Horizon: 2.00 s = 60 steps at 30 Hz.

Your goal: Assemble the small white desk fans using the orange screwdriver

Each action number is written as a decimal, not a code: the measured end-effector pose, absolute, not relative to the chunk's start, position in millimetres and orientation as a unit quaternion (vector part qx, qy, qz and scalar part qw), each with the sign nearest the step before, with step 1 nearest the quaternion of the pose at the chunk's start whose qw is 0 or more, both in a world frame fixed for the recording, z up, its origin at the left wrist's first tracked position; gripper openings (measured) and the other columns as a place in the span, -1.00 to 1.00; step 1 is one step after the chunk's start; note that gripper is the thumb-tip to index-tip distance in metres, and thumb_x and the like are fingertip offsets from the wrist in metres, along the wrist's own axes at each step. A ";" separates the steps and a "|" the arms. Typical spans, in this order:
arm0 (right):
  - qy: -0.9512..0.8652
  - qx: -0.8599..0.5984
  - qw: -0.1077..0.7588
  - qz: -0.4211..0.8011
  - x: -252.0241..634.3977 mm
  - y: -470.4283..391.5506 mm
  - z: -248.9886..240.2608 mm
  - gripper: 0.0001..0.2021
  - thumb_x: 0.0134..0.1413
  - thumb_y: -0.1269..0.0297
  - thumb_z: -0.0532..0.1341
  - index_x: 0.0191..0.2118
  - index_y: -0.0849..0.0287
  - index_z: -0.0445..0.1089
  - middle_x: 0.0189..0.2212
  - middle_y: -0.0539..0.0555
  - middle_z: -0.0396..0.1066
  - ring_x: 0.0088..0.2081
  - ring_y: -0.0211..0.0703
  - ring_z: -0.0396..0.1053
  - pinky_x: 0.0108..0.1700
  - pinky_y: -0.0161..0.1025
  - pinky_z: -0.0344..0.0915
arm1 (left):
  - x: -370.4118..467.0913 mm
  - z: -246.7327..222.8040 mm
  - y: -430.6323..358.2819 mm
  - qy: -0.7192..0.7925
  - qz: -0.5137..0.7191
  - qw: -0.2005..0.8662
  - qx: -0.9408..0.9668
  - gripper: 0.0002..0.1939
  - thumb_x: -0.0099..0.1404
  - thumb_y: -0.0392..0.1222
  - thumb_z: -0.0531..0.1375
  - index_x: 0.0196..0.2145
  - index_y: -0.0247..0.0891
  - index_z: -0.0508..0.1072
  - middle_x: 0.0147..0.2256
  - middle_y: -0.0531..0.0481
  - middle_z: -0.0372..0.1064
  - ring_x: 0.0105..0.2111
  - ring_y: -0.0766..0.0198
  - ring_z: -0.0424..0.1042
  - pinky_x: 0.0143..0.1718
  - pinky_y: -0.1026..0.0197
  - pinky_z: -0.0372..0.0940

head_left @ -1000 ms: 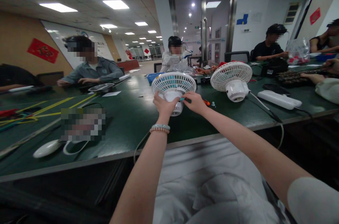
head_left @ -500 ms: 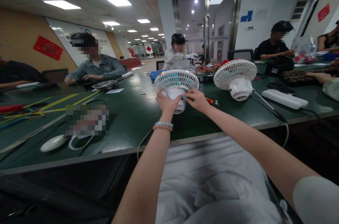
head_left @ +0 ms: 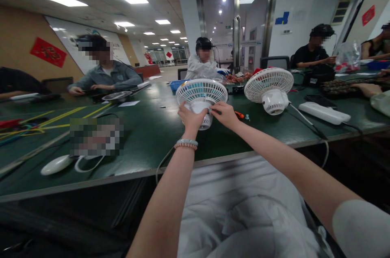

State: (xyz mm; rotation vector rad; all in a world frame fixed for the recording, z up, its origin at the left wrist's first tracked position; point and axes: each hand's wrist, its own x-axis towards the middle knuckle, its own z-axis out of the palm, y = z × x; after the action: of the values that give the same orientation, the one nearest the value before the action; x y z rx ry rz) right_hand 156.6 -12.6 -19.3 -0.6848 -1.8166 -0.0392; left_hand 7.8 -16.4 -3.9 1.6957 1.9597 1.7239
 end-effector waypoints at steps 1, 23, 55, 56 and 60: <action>-0.772 -0.293 0.564 -0.016 156.4 -12.8 -19.0 -0.81 0.05 0.29 0.13 -0.26 0.20 0.44 -0.39 0.09 0.37 -0.30 -0.21 0.31 -0.20 -0.26 0.24 | 8.2 -3.6 -16.7 0.631 0.554 0.018 0.543 -0.13 -0.18 -0.05 0.31 0.03 -0.22 -0.04 0.01 -0.20 0.00 0.10 -0.02 0.03 0.08 -0.09 0.03; -0.740 -0.329 0.543 0.225 148.0 -11.6 -21.9 -0.77 0.03 0.10 0.11 -0.36 0.18 0.27 -0.66 -0.11 0.29 -0.66 -0.34 0.23 -0.54 -0.36 0.17 | 10.0 -2.3 -17.9 0.635 0.553 0.024 0.539 -0.16 -0.20 -0.09 0.33 0.00 -0.19 -0.01 0.00 -0.17 0.01 0.10 -0.02 0.05 0.09 -0.08 0.03; -0.743 -0.365 0.551 0.105 140.6 -13.3 -26.3 -0.70 0.14 0.06 -0.01 -0.44 0.16 0.25 -0.60 -0.05 0.26 -0.52 -0.28 0.24 -0.42 -0.35 0.10 | 7.0 -2.8 -17.8 0.635 0.549 0.021 0.543 -0.24 -0.18 -0.05 0.31 -0.04 -0.22 0.07 -0.02 -0.16 0.05 0.10 0.00 0.03 0.07 -0.06 0.03; -0.742 -0.365 0.552 0.103 140.2 -13.1 -26.8 -0.70 0.14 0.06 -0.02 -0.44 0.16 0.25 -0.60 -0.04 0.27 -0.51 -0.27 0.24 -0.41 -0.35 0.11 | 6.4 -3.2 -17.5 0.634 0.549 0.020 0.544 -0.24 -0.18 -0.05 0.31 -0.05 -0.22 0.08 -0.02 -0.16 0.05 0.10 0.00 0.03 0.07 -0.06 0.03; -0.739 -0.367 0.556 0.094 138.5 -13.1 -28.7 -0.71 0.15 0.09 -0.03 -0.40 0.17 0.27 -0.56 -0.03 0.30 -0.49 -0.26 0.27 -0.38 -0.33 0.13 | 4.9 -4.0 -16.7 0.637 0.546 0.020 0.544 -0.24 -0.18 -0.05 0.31 -0.05 -0.20 0.08 -0.02 -0.14 0.06 0.10 0.00 0.03 0.06 -0.06 0.04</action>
State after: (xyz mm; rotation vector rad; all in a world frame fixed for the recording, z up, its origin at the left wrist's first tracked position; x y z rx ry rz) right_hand 138.5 -13.1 -28.7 -0.8667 -1.7456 0.2215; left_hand 4.9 -16.7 -4.0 1.6867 1.9754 1.6946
